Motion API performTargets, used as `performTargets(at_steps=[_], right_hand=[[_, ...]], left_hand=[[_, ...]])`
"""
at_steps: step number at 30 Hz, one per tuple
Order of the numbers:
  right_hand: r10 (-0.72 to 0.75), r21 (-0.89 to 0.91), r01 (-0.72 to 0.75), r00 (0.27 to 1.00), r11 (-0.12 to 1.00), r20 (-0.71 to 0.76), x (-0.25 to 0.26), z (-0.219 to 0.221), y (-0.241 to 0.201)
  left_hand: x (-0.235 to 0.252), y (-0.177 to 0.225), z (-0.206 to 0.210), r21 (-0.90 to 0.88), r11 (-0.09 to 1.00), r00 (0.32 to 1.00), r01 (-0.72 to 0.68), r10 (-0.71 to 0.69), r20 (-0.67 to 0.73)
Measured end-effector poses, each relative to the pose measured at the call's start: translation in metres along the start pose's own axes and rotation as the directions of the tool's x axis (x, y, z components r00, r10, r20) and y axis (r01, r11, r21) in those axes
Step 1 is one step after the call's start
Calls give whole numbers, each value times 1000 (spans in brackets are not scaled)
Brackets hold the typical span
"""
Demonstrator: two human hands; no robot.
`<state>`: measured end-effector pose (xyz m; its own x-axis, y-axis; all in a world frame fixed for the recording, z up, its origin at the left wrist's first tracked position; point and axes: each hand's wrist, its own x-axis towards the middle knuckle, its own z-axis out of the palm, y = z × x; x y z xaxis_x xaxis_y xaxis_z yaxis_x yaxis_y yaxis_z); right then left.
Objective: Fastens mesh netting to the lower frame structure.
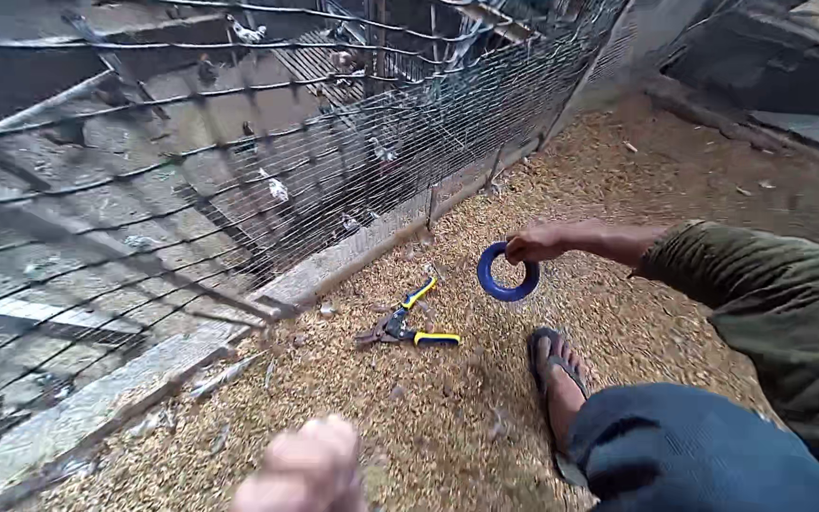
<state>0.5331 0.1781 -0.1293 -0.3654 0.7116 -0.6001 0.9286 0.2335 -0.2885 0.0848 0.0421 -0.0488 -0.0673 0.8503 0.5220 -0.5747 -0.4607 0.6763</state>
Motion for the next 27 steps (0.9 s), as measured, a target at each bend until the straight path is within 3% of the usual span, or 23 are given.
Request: performTargets(at_steps=[3,5,7,9,12,15,18,21,24,27], right_hand=[[-5,56,-1,994,998,107,36,15,72],[-24,29,21,994,999,103,52,22,112],[-124,69,120,991,990,52,62,-1,139],[-211,218,205,978,954,4,68,-30,151],[-164,499,206,978,842,-127,93,-42,160],[-146,610,236,970,757,-194,132,-46,155],[-179,641,358,928,679,-328,165,-44,135],[-143,649,428,884,629,-444,181,-38,112],[-155,645,424,889,636,-431,181,-36,103],[-82,704,335,926,627,-367,174,-35,101]], left_hand=[[7,-130,22,211,939,961,270,-276,1],[17,-206,34,364,755,830,546,-546,-113],[50,-266,46,514,495,664,701,-715,-217],[85,-316,56,568,321,552,758,-780,-296],[117,-375,58,577,177,469,798,-784,-408],[126,-402,62,606,58,430,793,-758,-490],[125,-405,66,607,-40,321,794,-820,-474],[127,-402,66,546,-52,258,836,-842,-474],[126,-404,60,496,-20,240,868,-857,-456],[116,-409,54,426,107,322,898,-820,-473]])
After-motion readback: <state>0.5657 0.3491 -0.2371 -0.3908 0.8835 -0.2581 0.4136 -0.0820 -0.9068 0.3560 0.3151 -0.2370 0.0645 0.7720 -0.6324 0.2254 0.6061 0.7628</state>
